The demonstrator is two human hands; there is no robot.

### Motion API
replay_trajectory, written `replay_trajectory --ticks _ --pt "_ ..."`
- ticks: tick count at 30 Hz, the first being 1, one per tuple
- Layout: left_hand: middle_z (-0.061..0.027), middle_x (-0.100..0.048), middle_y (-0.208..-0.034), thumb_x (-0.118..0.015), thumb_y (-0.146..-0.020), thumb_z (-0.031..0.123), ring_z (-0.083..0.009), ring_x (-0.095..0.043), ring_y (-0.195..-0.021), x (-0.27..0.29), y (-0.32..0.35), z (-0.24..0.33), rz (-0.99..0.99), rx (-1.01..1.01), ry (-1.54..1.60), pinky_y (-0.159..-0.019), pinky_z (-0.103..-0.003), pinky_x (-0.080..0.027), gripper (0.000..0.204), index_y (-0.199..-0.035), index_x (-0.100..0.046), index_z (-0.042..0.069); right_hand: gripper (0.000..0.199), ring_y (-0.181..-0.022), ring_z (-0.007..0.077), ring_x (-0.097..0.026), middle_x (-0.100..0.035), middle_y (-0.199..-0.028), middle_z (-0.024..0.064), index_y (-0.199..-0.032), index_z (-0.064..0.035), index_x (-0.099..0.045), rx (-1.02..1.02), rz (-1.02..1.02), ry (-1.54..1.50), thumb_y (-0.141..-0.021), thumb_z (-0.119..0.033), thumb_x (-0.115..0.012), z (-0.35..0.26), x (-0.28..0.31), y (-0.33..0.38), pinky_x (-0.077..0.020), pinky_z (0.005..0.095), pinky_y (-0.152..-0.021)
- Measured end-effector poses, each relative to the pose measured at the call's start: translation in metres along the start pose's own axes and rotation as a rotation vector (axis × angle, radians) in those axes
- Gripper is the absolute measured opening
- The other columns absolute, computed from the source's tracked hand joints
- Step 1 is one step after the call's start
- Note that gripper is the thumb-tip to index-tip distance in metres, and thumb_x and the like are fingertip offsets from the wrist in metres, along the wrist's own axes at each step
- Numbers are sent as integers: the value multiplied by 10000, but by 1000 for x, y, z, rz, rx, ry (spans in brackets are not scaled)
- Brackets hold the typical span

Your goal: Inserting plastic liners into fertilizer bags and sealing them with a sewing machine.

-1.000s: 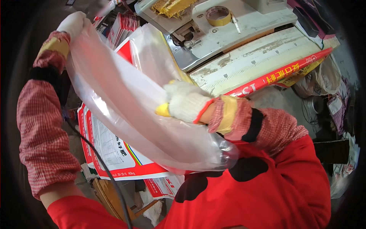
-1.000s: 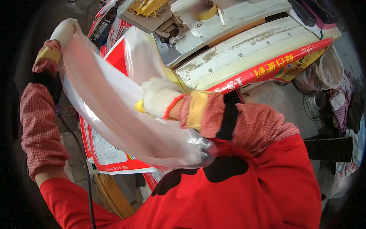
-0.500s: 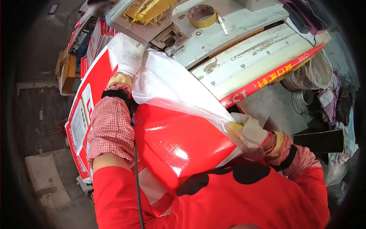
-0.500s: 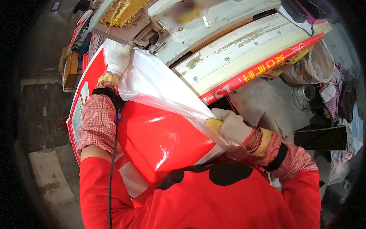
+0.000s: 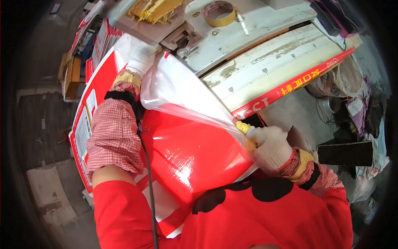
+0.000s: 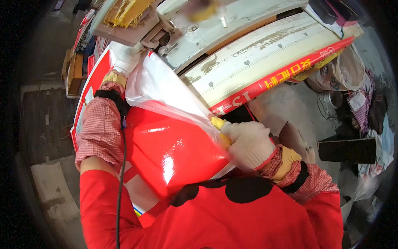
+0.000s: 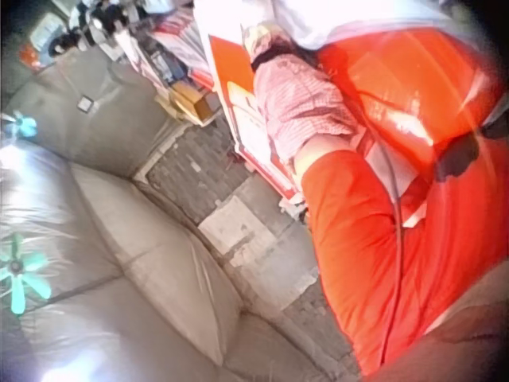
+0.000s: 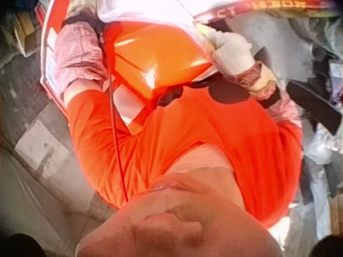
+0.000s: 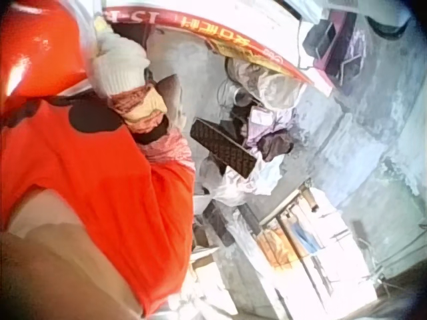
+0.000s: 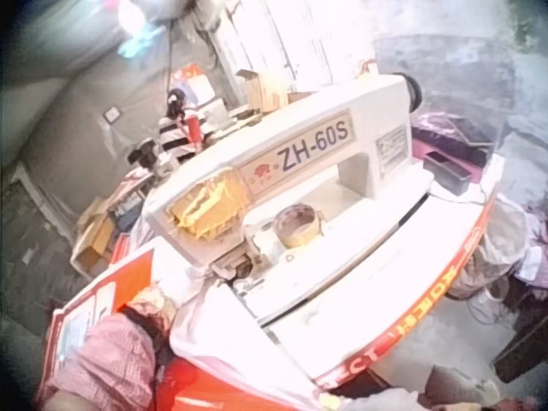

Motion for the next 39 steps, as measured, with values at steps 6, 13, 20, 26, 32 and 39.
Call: replay_trajectory --ticks 6,13,20,26,32,39 --pt "-117 -611 -769 -534 -777 209 -312 -581 -713 -28 44 -21 -652 179 66 -621 -387 -451 196 -942 -636 182 303 -615 279 -604 -610 -682 110 -1061 -124 -573 130 -151 391 -809 -274 -498 -3 -17 3 -473 387 -526" --pt "-128 -634 -861 -532 -783 244 -317 -596 -787 -35 18 -45 -405 177 -45 -730 -375 -477 205 -887 -656 119 623 -578 272 -607 -606 -669 85 -1184 -76 -490 134 -414 608 -591 -154 -665 -28 -27 -9 -466 371 -467" --pt "-184 -609 -967 -432 -794 241 -343 -585 -910 -7 -36 -163 -255 349 -61 -751 -415 -468 294 -973 -610 90 228 -854 227 -583 -586 -904 102 -984 -6 -552 372 -226 -690 -776 -97 -531 -21 -59 -95 -483 399 -696" --pt "-164 -618 -840 -492 -777 137 -316 -593 -837 47 -61 -77 -514 -29 -421 -721 -382 -468 224 -961 -616 113 320 -821 235 -588 -610 -948 124 -1016 -35 -572 646 -191 181 -763 -231 -562 -82 -60 -258 -472 370 -712" --pt "-125 -557 -673 -644 -656 158 -317 -551 -637 165 -47 114 -237 -419 202 -625 -392 -455 161 -723 -568 33 266 -680 162 -556 -615 -755 -1 -878 -157 -666 531 -357 546 -713 -357 -609 -110 -8 -217 -431 338 -596" --pt "-49 -556 -605 -600 -774 256 -198 -574 -604 124 4 174 -1368 -566 749 -551 -348 -467 213 -811 -589 47 257 -704 328 -591 -627 -817 148 -882 -86 -642 862 -307 647 -739 -276 -544 -127 -32 -220 -451 393 -623"
Point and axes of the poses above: each hand's wrist, its own y-axis away from the middle knuckle, its own x-axis out of the back of the hand, z = x × y, the point moved 8 cm from there along -y, towards the middle knuckle
